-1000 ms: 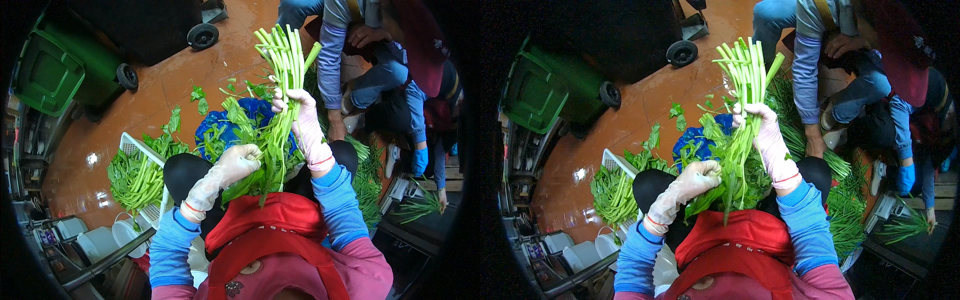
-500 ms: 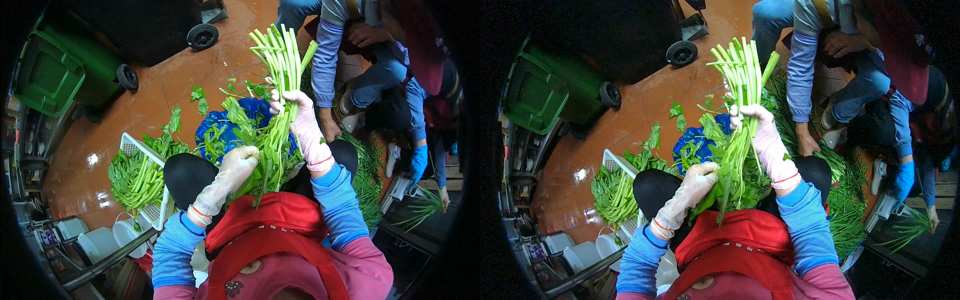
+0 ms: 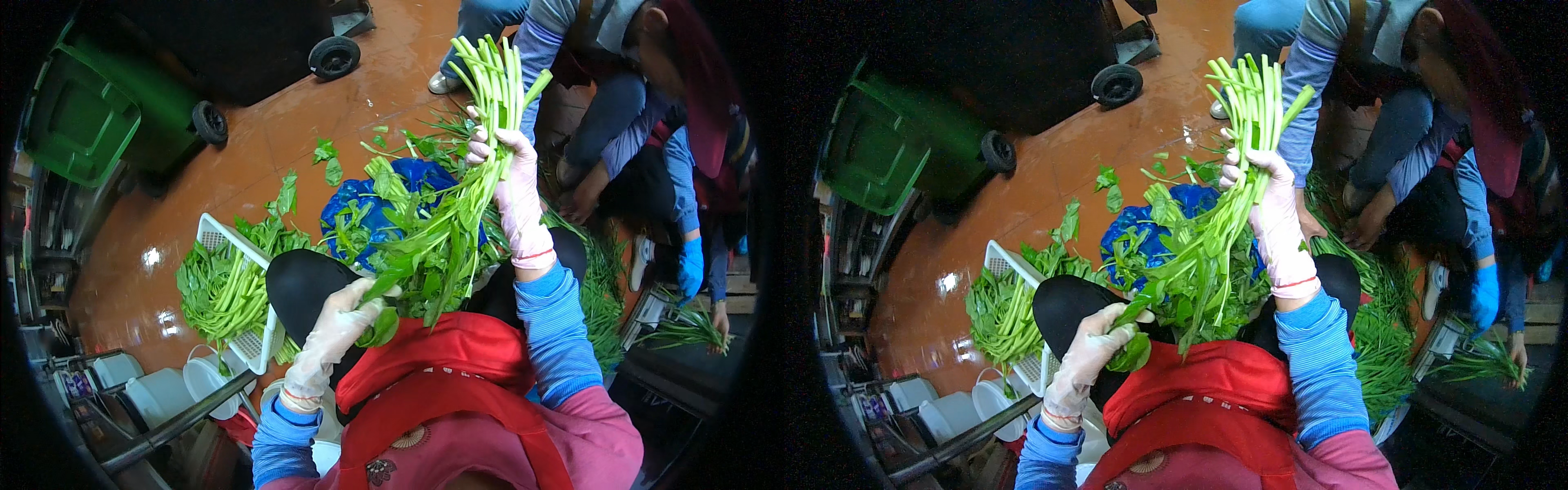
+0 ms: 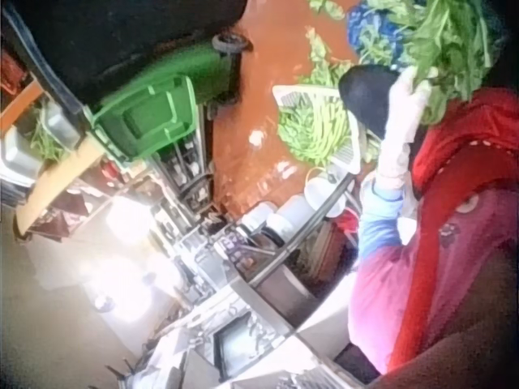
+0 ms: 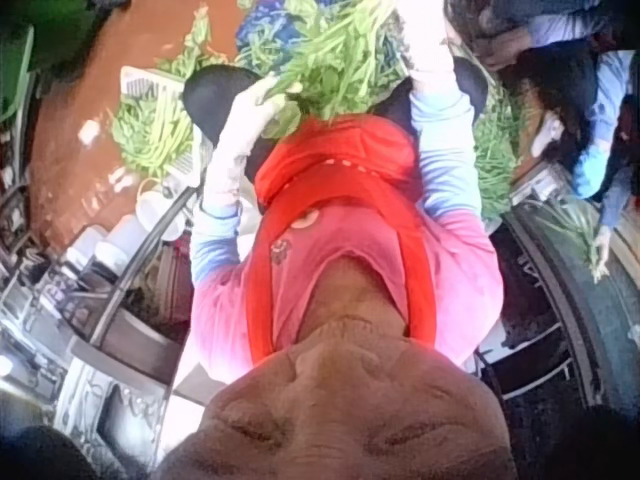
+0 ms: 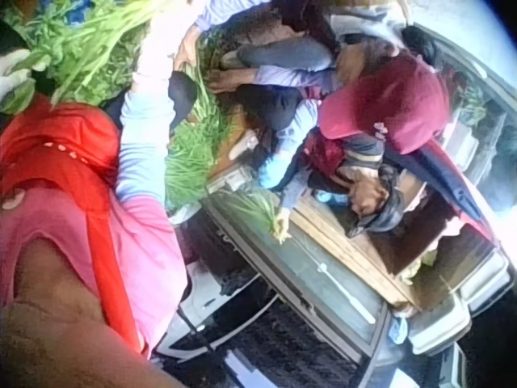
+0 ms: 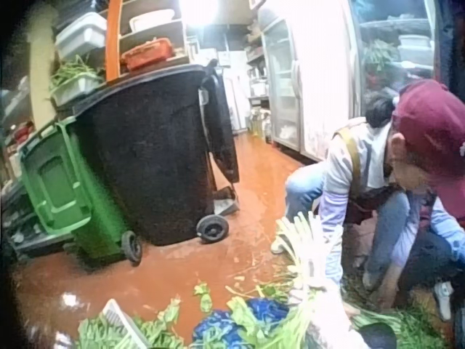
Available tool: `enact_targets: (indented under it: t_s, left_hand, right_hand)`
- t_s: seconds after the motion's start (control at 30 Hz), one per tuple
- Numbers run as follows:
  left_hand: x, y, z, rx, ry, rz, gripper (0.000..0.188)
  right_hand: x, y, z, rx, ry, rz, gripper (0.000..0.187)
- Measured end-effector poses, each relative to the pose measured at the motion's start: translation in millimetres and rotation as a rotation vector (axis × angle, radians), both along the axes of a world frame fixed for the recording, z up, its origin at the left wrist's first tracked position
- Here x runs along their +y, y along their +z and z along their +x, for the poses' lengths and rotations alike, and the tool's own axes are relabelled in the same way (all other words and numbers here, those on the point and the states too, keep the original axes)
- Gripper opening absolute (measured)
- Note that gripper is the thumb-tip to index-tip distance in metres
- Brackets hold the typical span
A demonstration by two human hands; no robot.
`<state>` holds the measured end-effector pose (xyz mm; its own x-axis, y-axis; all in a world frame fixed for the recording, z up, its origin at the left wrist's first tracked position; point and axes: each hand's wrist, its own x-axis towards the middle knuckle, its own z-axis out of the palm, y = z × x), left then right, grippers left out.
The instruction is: The person sits on the floor and sorts leafy green vegetables by hand, removing unwanted leaves and stems, then placing the cleaned bunches into a white basket. Other workers are visible nearby performing similar tasks.
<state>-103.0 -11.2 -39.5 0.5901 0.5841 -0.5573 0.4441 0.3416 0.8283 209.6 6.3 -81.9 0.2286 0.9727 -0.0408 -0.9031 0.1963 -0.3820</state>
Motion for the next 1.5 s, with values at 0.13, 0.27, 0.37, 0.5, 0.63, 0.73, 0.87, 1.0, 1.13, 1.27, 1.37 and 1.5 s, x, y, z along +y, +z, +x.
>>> enact_targets:
  t_s: [0.13,0.27,0.37,0.5,0.63,0.73,0.87,1.0,1.13,1.27,1.37,1.5]
  left_hand:
    - [-8.9,2.5,-16.6,-0.149,0.416,-0.057,0.023]
    - [-9.6,12.9,-19.7,-0.399,0.575,-0.003,0.023]
    - [-5.2,21.8,-19.9,-0.438,0.574,0.153,0.035]
    - [5.7,28.2,-17.4,-0.59,0.518,0.227,0.038]
    - [18.4,35.0,-1.0,-0.468,0.472,0.334,0.027]
    - [17.4,37.4,17.8,-0.332,0.396,0.398,0.025]
    - [20.1,38.8,42.9,-0.238,0.119,0.701,0.018]
    - [34.3,29.9,60.3,-0.249,0.108,0.703,0.021]
    - [49.5,16.8,75.1,-0.266,0.006,0.733,0.025]
    - [61.2,12.8,100.5,-0.23,-0.204,0.647,0.038]
    - [67.3,13.2,121.8,-0.345,-0.176,0.278,0.052]
    - [95.3,-7.5,135.5,-0.477,-0.047,-0.038,0.067]
  right_hand:
    - [-1.1,4.5,1.2,0.07,-0.049,0.051,0.054]
    - [-3.6,14.7,4.7,0.152,-0.003,0.252,0.055]
    - [-7.1,25.2,0.7,0.179,0.025,0.297,0.055]
    - [-11.2,30.7,-1.7,0.215,0.004,0.319,0.055]
    - [-15.3,30.3,5.3,0.294,0.055,0.425,0.056]
    - [-17.5,33.1,3.8,0.304,0.058,0.449,0.056]
    - [-16.0,31.4,2.2,0.282,0.081,0.411,0.055]
    - [-15.5,29.4,3.7,0.293,0.112,0.443,0.056]
    - [-15.4,31.8,0.2,0.273,0.128,0.372,0.056]
    - [-7.2,26.5,-4.3,0.07,0.147,0.174,0.06]
    - [-5.2,18.9,-9.9,-0.117,0.093,-0.137,0.051]
    - [-0.2,12.6,-19.2,-0.398,0.091,-0.277,0.039]
